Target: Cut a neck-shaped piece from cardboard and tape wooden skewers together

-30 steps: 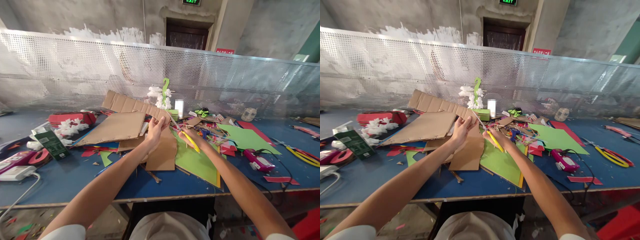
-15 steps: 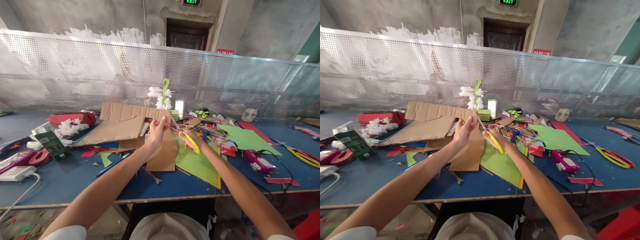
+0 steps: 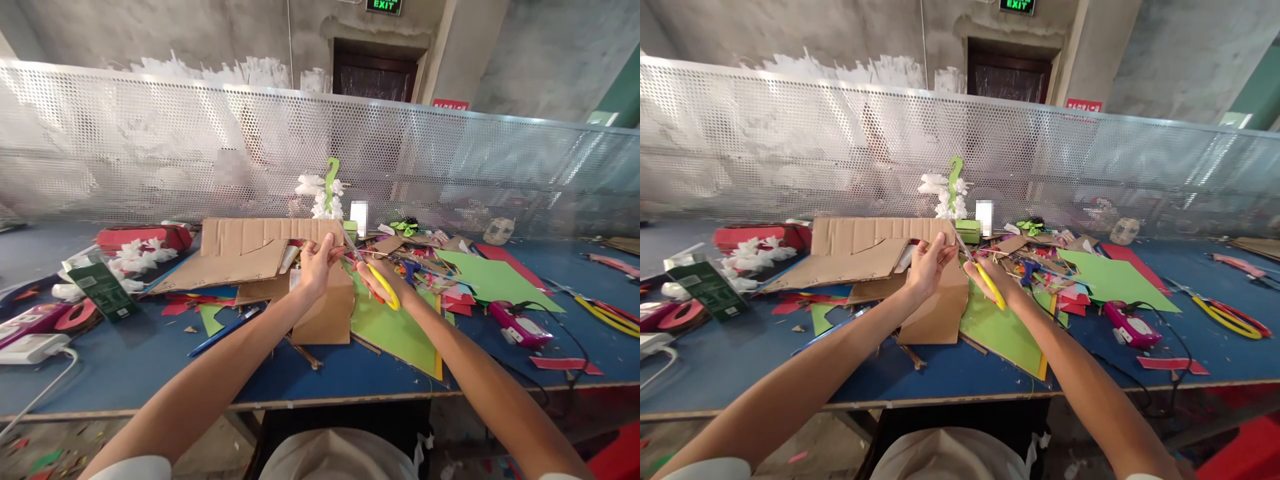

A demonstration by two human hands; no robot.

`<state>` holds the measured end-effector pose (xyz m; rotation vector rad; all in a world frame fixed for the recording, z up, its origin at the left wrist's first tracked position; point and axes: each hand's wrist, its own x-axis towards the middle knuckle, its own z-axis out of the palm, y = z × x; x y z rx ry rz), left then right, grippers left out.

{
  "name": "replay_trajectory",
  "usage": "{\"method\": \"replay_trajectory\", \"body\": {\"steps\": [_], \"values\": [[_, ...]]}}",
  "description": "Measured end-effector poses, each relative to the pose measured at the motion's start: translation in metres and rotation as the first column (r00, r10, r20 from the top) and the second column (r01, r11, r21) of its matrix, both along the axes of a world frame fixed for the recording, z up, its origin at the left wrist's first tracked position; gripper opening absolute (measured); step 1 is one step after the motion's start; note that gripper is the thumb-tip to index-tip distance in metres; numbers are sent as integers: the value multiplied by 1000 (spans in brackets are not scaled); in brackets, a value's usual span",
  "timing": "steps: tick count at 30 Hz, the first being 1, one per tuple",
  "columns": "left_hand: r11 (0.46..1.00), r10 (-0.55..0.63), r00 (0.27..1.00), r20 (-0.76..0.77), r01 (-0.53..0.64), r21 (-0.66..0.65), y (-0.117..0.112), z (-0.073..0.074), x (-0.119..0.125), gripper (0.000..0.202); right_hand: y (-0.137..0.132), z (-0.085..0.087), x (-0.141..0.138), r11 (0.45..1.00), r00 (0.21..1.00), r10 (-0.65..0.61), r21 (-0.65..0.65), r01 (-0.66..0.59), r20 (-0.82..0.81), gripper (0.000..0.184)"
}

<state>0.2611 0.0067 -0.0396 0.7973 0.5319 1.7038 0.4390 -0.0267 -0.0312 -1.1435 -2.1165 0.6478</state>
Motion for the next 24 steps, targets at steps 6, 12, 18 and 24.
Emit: {"method": "replay_trajectory", "body": {"steps": [6,12,18,24], "values": [[999,33,999,-33,-33,5,3,-6,0,58,3,-2,2,990,991,-56,132,41,118,66],[998,62,996,-59,-59,37,6,-8,-1,56,-5,3,0,988,980,-118,114,100,162,69],[998,53,998,-33,-51,37,7,-7,-2,58,-9,2,-6,985,981,-142,114,127,134,68],[998,50,998,-45,-47,49,6,-3,-3,58,-3,-2,0,978,981,-141,170,118,134,62]]}}
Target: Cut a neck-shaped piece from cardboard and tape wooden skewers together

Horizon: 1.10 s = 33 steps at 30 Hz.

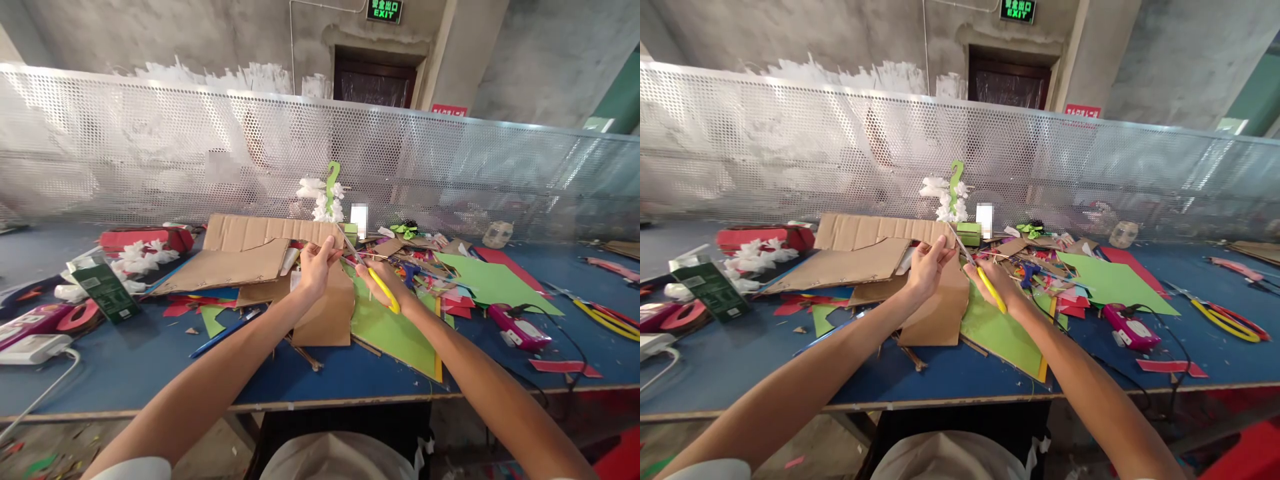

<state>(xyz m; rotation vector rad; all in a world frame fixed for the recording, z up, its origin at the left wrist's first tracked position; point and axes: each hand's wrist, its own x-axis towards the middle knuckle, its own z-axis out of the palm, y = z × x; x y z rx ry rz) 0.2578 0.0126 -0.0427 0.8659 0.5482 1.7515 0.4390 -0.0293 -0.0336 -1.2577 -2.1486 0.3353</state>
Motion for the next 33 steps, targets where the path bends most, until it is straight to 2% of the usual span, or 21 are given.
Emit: {"method": "replay_trajectory", "body": {"steps": [3,8,16,20,27,30,33], "values": [[1000,-3,1000,-20,3,23,-1,2,-3,59,5,-1,5,999,999,25,43,-27,48,60],[997,-22,994,-109,31,75,0,2,-7,50,8,1,11,998,994,61,13,-63,89,68],[996,-12,993,-118,23,89,0,1,-7,51,0,3,5,998,999,52,-34,-53,-3,77],[998,-12,993,-115,20,65,1,-1,-7,55,-2,3,3,998,999,40,-45,-41,-14,75],[998,-27,991,-128,35,59,1,0,-7,54,2,4,11,1000,999,10,18,-11,46,63],[995,-27,989,-146,40,89,1,2,-9,51,6,4,17,997,997,41,58,-45,69,61],[994,-36,981,-191,55,91,1,3,-12,51,10,4,21,995,993,91,38,-94,77,66]]}}
